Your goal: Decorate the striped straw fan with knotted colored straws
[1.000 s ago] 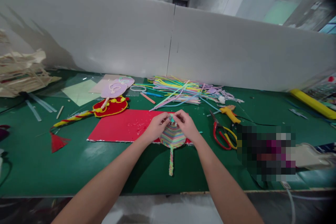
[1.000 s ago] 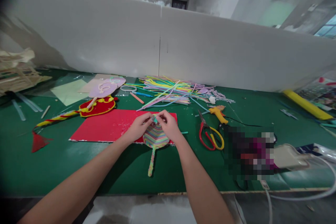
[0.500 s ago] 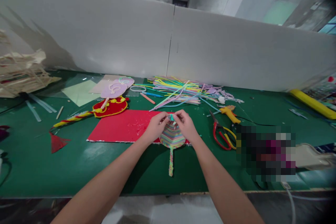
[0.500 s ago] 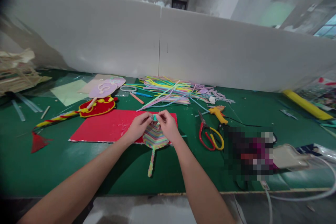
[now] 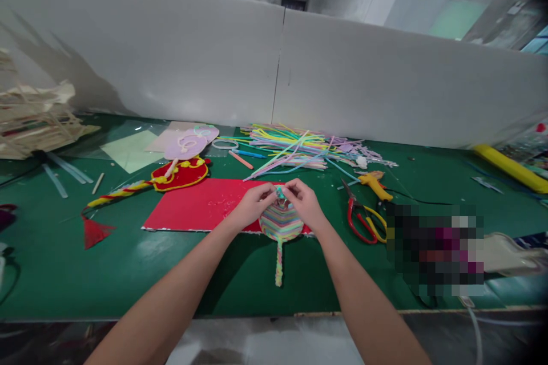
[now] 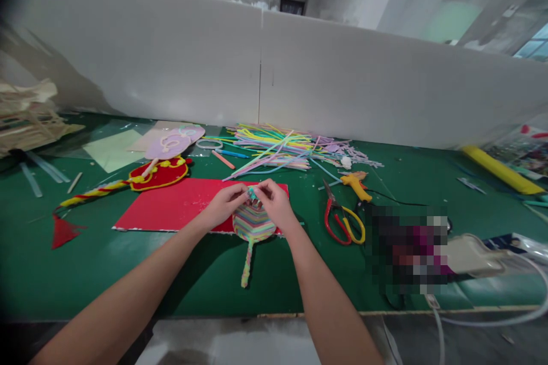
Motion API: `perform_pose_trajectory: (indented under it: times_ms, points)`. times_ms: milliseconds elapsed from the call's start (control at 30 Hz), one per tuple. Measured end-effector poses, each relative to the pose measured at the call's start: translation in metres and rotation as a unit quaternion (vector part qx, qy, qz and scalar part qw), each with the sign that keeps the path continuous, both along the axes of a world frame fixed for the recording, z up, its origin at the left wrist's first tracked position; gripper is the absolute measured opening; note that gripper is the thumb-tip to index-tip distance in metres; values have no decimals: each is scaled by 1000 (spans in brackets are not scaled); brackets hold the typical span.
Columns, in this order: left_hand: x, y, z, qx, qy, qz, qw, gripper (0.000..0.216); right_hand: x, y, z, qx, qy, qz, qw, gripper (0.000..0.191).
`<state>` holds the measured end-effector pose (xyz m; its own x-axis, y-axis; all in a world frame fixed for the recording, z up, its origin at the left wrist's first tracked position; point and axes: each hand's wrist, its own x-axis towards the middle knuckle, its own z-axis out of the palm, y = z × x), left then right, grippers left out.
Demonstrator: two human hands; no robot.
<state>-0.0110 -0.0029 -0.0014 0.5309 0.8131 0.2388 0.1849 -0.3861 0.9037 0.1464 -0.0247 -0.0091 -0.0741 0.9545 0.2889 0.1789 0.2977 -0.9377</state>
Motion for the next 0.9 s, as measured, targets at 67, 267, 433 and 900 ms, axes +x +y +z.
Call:
perform_pose_trajectory:
  times_ms: [67,267,433,900]
  points:
    - [-1,1,0,1,-1,11,1000,21,1,-1,2,-8,-3,-1,1000,21]
    - [-2,3,-1,-8,7,37,999,23,1,-4,4,-1,-34,13,999,23]
    - [-3,4,-3,-2,7,35,999,25,2,-3,0,8,-34,-15,999,20]
    - [-4,4,0,0,23,31,999,24,5,-2,-2,79,-89,-39,992,15]
